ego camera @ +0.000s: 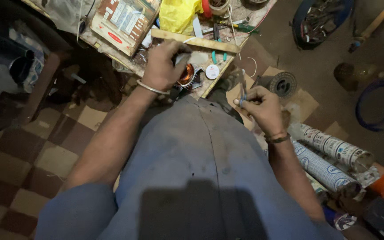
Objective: The person cuts a strip of white insulating paper with scissors and fits the paper pieces into the slots of a copper-wound motor stator on the workbench, pressing each liner into place by hand and repeating the cut-and-fit cycle for successive slots.
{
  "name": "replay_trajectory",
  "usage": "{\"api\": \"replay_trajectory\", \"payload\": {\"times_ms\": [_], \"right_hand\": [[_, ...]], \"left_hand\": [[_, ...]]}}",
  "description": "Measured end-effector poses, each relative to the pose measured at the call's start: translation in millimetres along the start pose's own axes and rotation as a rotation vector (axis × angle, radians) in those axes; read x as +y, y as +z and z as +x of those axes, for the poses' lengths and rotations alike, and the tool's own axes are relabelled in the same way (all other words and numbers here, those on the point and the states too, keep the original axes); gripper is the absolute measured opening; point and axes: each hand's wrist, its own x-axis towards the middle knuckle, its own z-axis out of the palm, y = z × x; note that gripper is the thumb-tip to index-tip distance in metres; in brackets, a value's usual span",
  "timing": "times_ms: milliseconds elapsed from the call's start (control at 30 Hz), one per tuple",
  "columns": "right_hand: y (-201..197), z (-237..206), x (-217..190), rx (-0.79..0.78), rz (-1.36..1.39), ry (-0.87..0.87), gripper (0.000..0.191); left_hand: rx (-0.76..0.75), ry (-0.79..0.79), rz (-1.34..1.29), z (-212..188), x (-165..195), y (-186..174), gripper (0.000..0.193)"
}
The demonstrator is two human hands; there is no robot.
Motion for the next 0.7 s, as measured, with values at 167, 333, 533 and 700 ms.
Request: {"api": "replay_trajectory", "payload": {"times_ms": [167, 333, 533, 700], "right_hand": [[5.5, -16.7, -61.4, -0.131, 0.5, -0.13, 0.025], [24.5, -25.4, -118.7, -0.148, 0.697, -0.212, 0.035], [45.6, -35.4, -149.2, -0.064, 0.881, -0.129, 0.032], [41.0, -47.5, -147.9, -0.305, 0.812, -0.117, 0.032]], "left_hand": [[-0.122, -0.425, -0.811, 12.8, 48.6, -26.5, 0.017], [-0.166, -0.51, -0.965, 5.1, 97.3, -52.2, 0.02], [0.023, -0.548, -1.032, -7.8, 144.5, -56.5, 0.025], [0.237, -0.416, -0.95, -16.6, 158.6, -69.4, 0.019]]}}
